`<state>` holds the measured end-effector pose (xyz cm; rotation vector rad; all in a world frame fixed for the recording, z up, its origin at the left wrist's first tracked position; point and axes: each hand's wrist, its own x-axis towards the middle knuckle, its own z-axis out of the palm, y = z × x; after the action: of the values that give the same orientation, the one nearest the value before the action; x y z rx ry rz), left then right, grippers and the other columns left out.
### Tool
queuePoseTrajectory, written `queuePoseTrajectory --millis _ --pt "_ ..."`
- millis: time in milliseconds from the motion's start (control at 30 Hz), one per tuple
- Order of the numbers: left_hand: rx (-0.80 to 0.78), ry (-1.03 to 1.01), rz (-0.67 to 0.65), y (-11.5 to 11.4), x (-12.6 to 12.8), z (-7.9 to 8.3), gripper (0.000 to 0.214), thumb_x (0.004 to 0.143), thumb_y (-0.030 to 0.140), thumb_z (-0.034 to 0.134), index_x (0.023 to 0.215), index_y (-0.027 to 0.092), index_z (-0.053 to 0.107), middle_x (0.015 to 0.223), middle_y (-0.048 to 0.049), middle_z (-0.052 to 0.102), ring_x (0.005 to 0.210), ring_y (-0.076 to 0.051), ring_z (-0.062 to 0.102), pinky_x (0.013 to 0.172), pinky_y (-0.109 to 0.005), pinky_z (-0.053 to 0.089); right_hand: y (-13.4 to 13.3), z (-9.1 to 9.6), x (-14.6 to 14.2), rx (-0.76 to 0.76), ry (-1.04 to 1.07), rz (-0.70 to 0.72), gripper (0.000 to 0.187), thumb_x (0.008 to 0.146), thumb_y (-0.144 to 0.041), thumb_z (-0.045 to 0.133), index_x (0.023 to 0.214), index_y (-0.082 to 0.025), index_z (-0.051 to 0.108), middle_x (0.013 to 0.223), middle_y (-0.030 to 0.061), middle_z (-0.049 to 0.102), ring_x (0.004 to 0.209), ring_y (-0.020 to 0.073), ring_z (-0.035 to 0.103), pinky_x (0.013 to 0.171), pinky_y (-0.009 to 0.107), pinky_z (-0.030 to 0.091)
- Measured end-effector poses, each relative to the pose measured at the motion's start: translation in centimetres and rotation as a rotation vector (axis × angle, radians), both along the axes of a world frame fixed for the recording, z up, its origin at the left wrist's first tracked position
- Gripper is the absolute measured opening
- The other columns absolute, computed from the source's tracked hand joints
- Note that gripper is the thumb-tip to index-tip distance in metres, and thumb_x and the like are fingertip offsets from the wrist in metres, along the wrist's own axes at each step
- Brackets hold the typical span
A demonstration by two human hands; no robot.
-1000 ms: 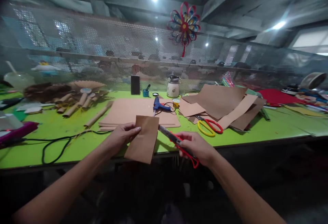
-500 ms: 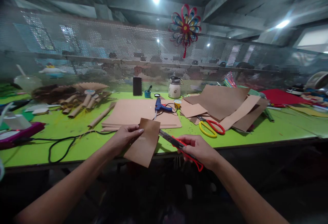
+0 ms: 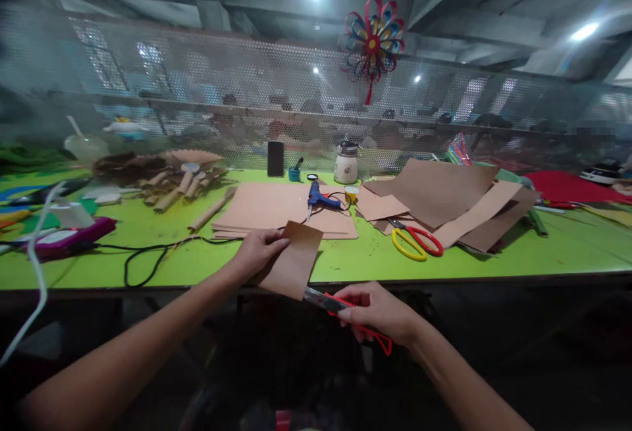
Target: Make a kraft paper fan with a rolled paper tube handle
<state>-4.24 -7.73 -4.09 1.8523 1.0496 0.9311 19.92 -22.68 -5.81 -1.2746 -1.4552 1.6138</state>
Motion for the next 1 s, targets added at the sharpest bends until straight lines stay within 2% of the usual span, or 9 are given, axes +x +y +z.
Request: queuePoseTrajectory --millis 167,367,467,600,700,767,833,900,1000 --pt "0.336 0.296 0.074 0.5 1.1 0.1 0.024 0.081 0.027 0.052 0.090 0.016 0.071 0.089 -0.0085 0.073 0.081 -0.022 0.064 0.072 -0.029 0.042 0.0 -1.0 0.2 0.005 -0.089 -0.026 0.042 0.074 -0.046 0.068 0.100 -0.014 0.065 0.063 -0.0010 0.057 0.048 0.0080 0.051 0.045 0.018 0.039" --pt "0.384 0.415 0.101 0.9 1.8 -0.8 0.020 0.082 0.022 0.053 0.086 0.014 0.070 0.082 -0.0117 0.070 0.076 -0.023 0.061 0.070 -0.031 0.041 0.0 -0.3 1.3 0.165 -0.308 0.063 0.043 0.085 -0.050 0.055 0.109 -0.015 0.063 0.065 -0.0011 0.053 0.053 0.0094 0.051 0.049 0.019 0.039" --pt "0.416 0.469 0.114 0.7 1.3 -1.2 0.015 0.080 0.023 0.056 0.084 0.015 0.068 0.082 -0.0117 0.066 0.081 -0.025 0.058 0.076 -0.035 0.041 0.1 0.5 1.6 0.213 -0.399 0.097 0.042 0.087 -0.049 0.052 0.111 -0.017 0.063 0.065 -0.0013 0.053 0.052 0.0095 0.050 0.048 0.019 0.038" --pt "0.605 0.512 0.156 -0.1 0.8 -0.7 0.028 0.078 0.018 0.058 0.106 0.015 0.062 0.102 -0.0136 0.056 0.100 -0.028 0.049 0.087 -0.040 0.039 0.3 1.4 1.6 0.249 -0.442 0.133 0.040 0.088 -0.049 0.050 0.108 -0.017 0.064 0.062 -0.0018 0.052 0.050 0.0092 0.047 0.049 0.020 0.036" --pt "0.810 0.528 -0.029 -0.8 0.9 0.3 0.027 0.082 0.020 0.054 0.107 0.016 0.061 0.104 -0.0118 0.053 0.098 -0.025 0.047 0.086 -0.037 0.041 0.4 1.8 1.5 0.240 -0.452 0.142 0.042 0.088 -0.051 0.050 0.106 -0.016 0.064 0.060 -0.0020 0.052 0.048 0.0089 0.046 0.047 0.019 0.034" --pt "0.825 0.526 -0.276 -1.0 0.8 0.7 0.020 0.086 0.024 0.050 0.095 0.017 0.066 0.095 -0.0094 0.055 0.090 -0.021 0.050 0.083 -0.033 0.042 0.4 1.8 1.3 0.232 -0.456 0.129 0.044 0.087 -0.052 0.049 0.105 -0.015 0.064 0.060 -0.0020 0.051 0.047 0.0085 0.045 0.045 0.019 0.033" --pt "0.772 0.513 -0.469 -0.9 0.5 0.9 0.028 0.091 0.027 0.044 0.082 0.017 0.069 0.087 -0.0082 0.056 0.083 -0.017 0.052 0.079 -0.030 0.042 0.4 1.7 1.2 0.223 -0.461 0.107 0.045 0.086 -0.054 0.051 0.104 -0.015 0.064 0.060 -0.0020 0.050 0.046 0.0083 0.044 0.043 0.019 0.033" --pt "0.708 0.470 -0.557 -0.6 0.0 0.8 0.033 0.093 0.028 0.041 0.083 0.017 0.071 0.088 -0.0092 0.058 0.083 -0.017 0.053 0.079 -0.029 0.042 0.4 1.5 1.1 0.223 -0.476 0.079 0.046 0.084 -0.056 0.052 0.102 -0.015 0.065 0.061 -0.0021 0.050 0.046 0.0082 0.044 0.042 0.019 0.033" --pt "0.651 0.406 -0.609 -0.1 -0.9 0.5 0.031 0.093 0.029 0.043 0.100 0.019 0.070 0.100 -0.0112 0.059 0.094 -0.018 0.053 0.085 -0.030 0.042 0.4 1.2 1.0 0.247 -0.498 0.061 0.046 0.084 -0.056 0.052 0.102 -0.016 0.065 0.063 -0.0013 0.052 0.046 0.0081 0.044 0.041 0.018 0.033"
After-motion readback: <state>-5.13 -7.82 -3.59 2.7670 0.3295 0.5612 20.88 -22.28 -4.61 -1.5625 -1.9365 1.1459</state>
